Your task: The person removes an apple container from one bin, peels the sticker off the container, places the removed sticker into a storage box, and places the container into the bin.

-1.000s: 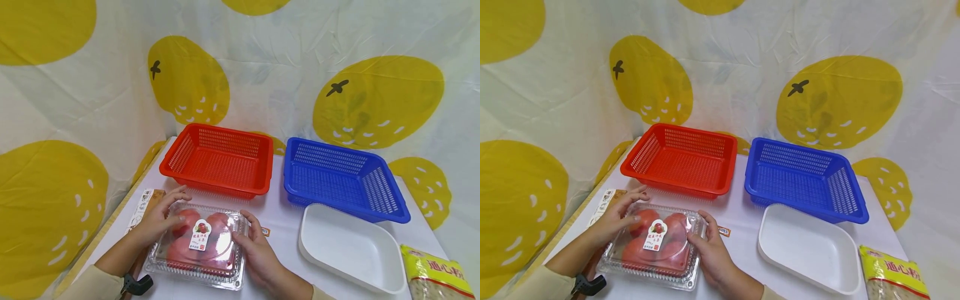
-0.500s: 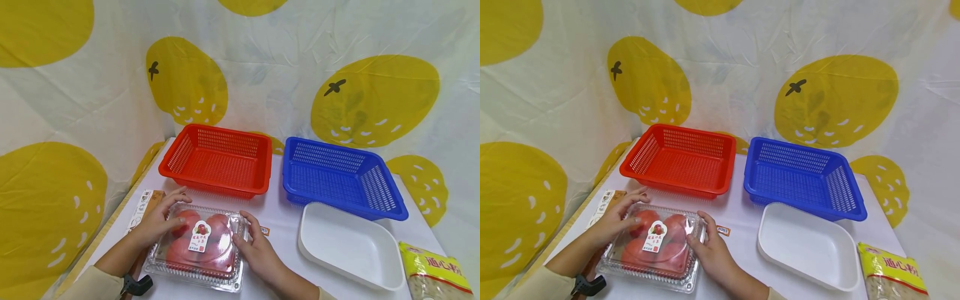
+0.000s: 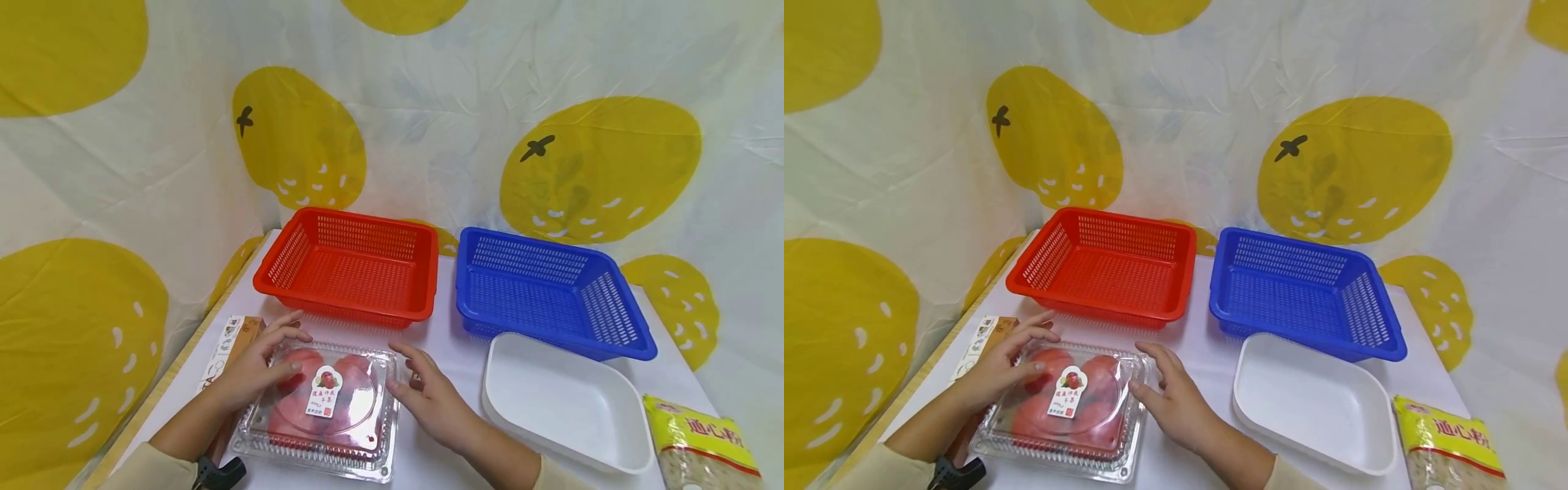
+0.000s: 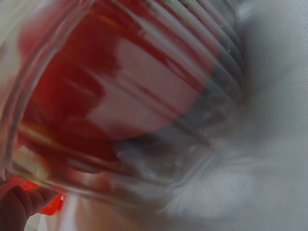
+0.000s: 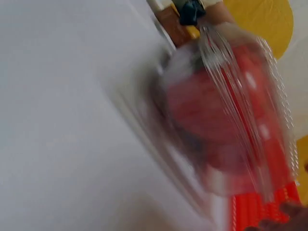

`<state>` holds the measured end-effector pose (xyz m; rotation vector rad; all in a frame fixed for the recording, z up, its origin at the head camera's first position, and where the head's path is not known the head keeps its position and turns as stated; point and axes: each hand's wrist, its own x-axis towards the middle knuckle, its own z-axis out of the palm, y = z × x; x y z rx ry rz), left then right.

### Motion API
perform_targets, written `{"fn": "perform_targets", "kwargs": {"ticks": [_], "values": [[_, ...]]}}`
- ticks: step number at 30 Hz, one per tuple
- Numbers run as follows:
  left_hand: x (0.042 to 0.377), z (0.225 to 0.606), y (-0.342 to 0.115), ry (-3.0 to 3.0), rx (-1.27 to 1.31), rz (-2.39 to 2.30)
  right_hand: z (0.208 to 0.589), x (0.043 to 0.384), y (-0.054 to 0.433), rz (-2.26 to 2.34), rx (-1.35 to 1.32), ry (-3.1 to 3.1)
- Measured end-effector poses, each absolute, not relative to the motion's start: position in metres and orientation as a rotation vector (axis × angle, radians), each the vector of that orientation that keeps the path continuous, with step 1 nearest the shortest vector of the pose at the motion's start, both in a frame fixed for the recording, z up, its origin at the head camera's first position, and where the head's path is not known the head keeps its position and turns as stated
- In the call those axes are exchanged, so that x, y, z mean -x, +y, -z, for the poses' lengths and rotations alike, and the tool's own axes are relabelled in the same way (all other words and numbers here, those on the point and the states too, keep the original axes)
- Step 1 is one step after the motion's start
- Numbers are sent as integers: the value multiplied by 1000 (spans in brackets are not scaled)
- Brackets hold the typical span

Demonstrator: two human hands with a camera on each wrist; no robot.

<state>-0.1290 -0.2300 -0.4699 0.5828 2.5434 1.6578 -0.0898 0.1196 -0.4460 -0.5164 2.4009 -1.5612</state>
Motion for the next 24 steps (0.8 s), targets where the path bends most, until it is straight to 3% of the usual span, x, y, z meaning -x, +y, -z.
{"fn": "perform_targets", "kwargs": {"ticks": [10, 24], "values": [[129, 471, -230, 2537, -639, -1668, 427, 112, 110, 1077, 1209, 2440], [129, 472, -231, 2572, -627, -1608, 416, 133, 72, 914, 1407, 2454]]}}
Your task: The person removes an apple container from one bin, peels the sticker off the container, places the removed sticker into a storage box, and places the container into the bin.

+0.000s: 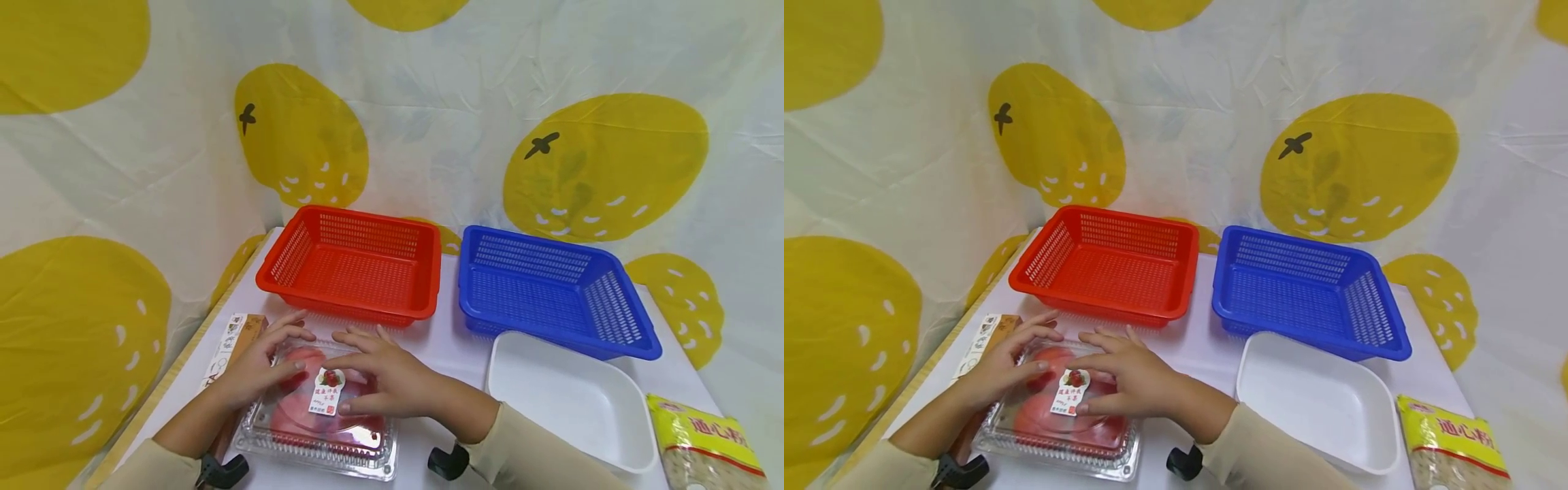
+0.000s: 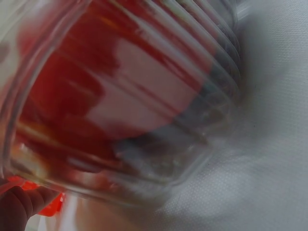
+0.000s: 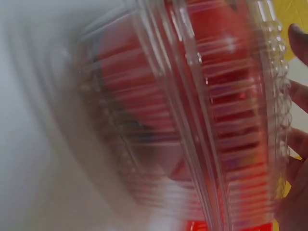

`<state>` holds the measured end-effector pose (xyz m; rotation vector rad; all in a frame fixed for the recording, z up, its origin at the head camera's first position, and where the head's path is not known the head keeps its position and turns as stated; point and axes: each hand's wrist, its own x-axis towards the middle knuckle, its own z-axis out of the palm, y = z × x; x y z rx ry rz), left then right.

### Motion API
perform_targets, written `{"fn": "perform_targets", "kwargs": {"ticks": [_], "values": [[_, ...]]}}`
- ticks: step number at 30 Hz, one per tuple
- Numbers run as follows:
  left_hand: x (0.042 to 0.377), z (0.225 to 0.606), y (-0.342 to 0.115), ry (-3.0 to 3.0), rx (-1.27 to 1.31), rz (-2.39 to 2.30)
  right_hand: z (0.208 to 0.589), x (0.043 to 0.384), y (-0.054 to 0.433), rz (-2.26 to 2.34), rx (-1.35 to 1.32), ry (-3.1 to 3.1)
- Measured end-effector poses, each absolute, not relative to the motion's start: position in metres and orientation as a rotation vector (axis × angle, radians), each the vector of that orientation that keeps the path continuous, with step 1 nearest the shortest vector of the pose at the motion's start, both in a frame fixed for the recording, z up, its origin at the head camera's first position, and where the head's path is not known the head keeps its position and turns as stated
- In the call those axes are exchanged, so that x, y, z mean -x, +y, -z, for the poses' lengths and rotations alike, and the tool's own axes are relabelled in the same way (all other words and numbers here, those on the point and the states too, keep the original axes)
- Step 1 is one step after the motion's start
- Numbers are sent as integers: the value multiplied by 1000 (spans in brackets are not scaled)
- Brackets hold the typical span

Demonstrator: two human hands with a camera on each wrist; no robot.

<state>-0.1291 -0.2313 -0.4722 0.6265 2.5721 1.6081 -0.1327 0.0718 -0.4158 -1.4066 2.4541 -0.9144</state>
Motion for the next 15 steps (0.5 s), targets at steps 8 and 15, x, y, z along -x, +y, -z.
{"fn": "perform_targets", "kwargs": {"ticks": [8, 15], "values": [[130, 471, -230, 2578, -634, -1606, 416, 133, 58, 752, 1455, 2534], [129, 472, -230, 2566, -639, -1625, 416, 133, 51, 696, 1468, 2561]]}}
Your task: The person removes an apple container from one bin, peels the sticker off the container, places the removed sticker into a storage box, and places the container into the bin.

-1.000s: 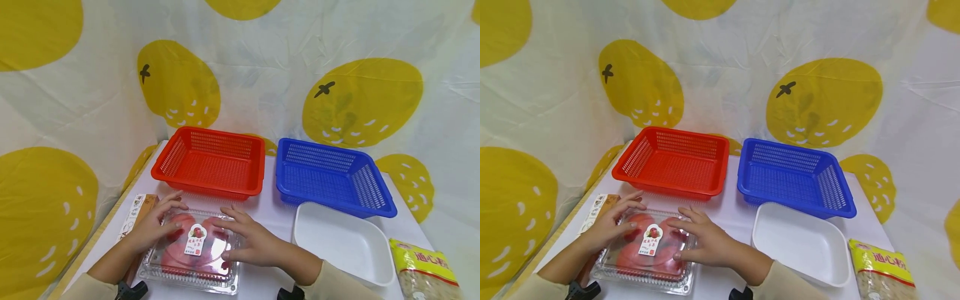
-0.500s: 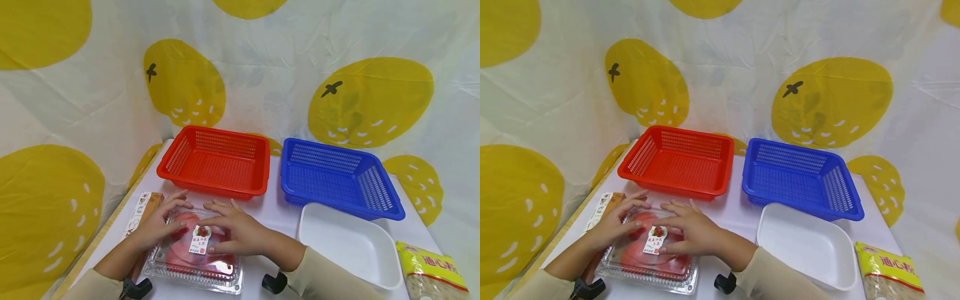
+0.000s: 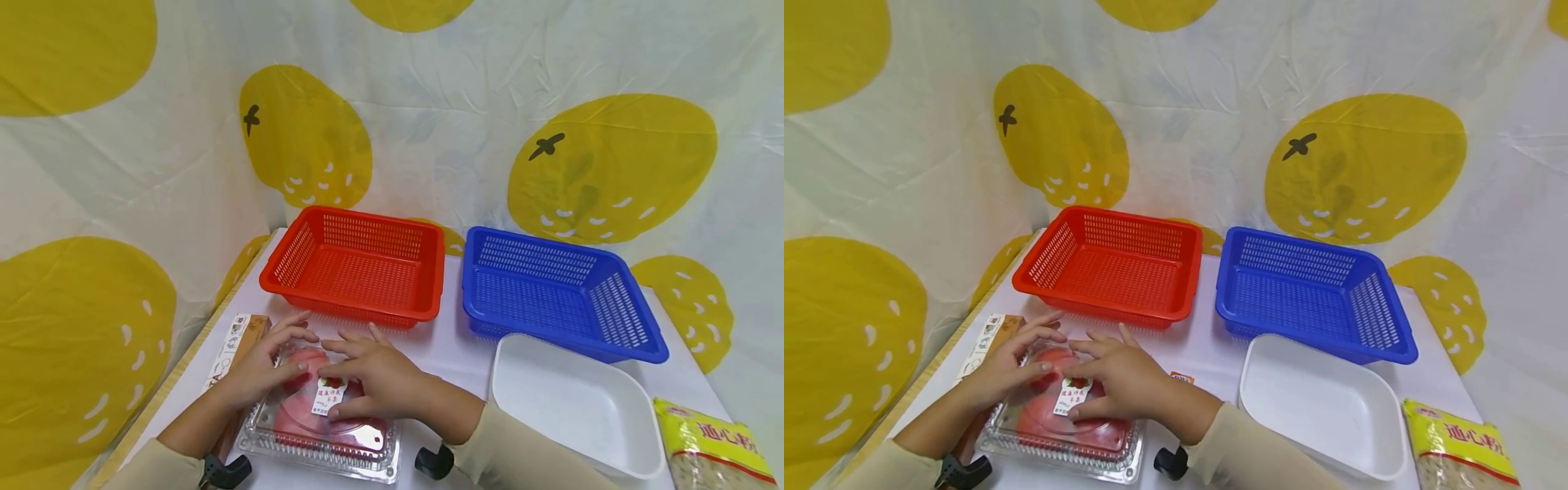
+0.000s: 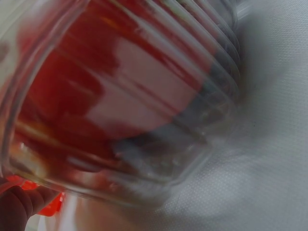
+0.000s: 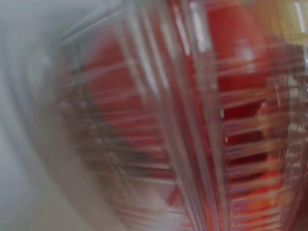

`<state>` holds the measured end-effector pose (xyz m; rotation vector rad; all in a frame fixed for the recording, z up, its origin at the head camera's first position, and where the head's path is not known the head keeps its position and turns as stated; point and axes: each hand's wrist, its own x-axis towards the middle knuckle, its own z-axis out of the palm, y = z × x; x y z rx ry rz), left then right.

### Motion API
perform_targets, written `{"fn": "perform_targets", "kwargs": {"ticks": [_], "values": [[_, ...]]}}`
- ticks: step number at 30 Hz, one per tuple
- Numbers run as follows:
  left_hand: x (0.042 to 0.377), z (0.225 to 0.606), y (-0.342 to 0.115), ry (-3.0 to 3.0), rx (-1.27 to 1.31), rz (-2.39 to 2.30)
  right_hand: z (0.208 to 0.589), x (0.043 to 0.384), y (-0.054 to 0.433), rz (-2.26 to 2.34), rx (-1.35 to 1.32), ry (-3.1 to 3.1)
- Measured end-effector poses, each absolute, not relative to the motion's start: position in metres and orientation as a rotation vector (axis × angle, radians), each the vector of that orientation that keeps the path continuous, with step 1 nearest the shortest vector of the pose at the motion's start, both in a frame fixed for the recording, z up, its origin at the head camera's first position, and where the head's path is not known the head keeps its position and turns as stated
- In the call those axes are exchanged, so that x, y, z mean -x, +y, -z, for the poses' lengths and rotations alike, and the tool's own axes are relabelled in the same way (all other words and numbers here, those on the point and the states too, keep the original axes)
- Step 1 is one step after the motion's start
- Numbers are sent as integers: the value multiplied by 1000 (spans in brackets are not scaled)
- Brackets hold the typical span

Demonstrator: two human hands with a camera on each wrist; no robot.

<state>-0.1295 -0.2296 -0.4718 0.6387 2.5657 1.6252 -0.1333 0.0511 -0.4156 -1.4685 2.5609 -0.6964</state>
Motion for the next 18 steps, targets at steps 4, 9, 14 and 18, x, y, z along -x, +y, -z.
{"fn": "perform_targets", "kwargs": {"ticks": [4, 9, 14, 18], "values": [[129, 471, -230, 2575, -645, -1612, 415, 134, 49, 686, 1468, 2552], [129, 471, -229, 2568, -634, -1619, 417, 137, 47, 677, 1449, 2579], [129, 472, -230, 2574, -619, -1607, 417, 140, 45, 645, 1419, 2615], [129, 471, -230, 2573, -607, -1605, 418, 143, 44, 675, 1419, 2588]]}}
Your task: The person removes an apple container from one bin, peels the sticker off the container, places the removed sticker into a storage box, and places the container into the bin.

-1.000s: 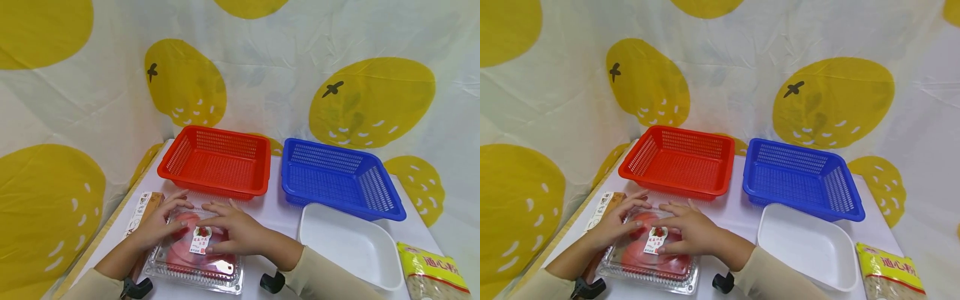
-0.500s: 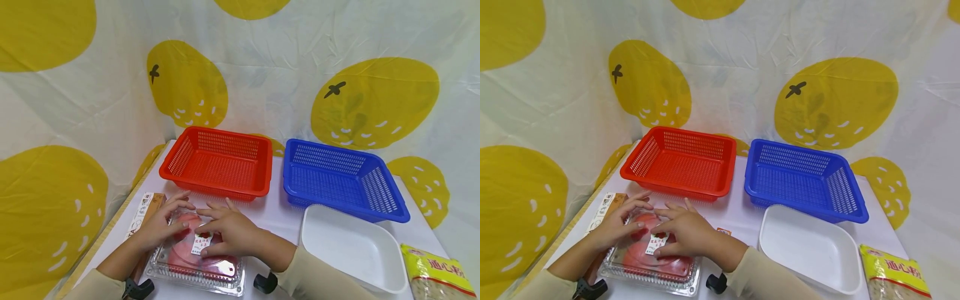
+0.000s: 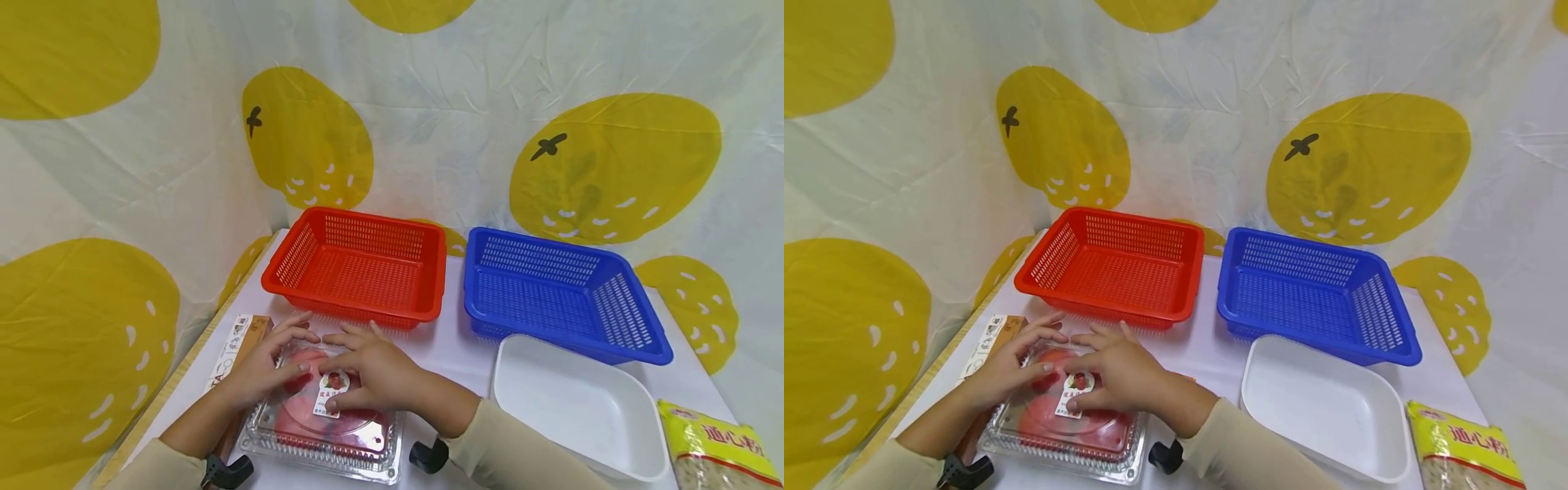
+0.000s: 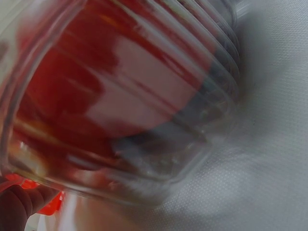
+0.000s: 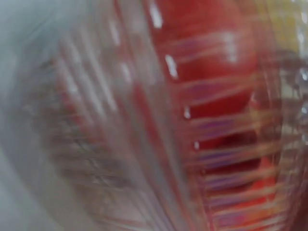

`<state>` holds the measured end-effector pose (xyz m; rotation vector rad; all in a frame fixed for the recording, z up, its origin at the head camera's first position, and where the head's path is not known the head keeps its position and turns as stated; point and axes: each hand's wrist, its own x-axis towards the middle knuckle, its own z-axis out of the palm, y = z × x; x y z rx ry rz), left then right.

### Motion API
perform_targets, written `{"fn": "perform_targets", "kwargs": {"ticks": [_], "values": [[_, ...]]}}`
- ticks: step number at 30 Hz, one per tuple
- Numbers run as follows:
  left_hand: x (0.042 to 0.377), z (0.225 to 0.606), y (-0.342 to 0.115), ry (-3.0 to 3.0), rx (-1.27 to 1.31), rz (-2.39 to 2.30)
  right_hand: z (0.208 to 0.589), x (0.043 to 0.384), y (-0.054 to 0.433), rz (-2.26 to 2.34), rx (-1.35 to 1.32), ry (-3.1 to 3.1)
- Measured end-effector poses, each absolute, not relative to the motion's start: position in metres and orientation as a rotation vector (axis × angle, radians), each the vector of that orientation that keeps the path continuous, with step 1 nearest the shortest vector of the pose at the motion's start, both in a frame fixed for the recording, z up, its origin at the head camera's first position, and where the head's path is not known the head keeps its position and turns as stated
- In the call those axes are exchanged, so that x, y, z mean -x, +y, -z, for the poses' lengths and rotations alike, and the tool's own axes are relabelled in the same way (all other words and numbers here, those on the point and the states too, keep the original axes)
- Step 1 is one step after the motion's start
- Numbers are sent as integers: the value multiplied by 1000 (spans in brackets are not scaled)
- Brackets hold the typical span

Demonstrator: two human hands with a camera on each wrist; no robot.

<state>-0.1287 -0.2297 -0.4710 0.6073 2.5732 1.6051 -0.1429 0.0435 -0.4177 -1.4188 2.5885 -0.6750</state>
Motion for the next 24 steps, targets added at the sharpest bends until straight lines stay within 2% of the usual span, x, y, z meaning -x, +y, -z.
{"fn": "perform_targets", "kwargs": {"ticks": [11, 24], "values": [[130, 470, -228, 2573, -604, -1597, 414, 152, 44, 761, 1299, 2560], [129, 470, -229, 2581, -580, -1587, 413, 159, 40, 787, 1286, 2502]]}}
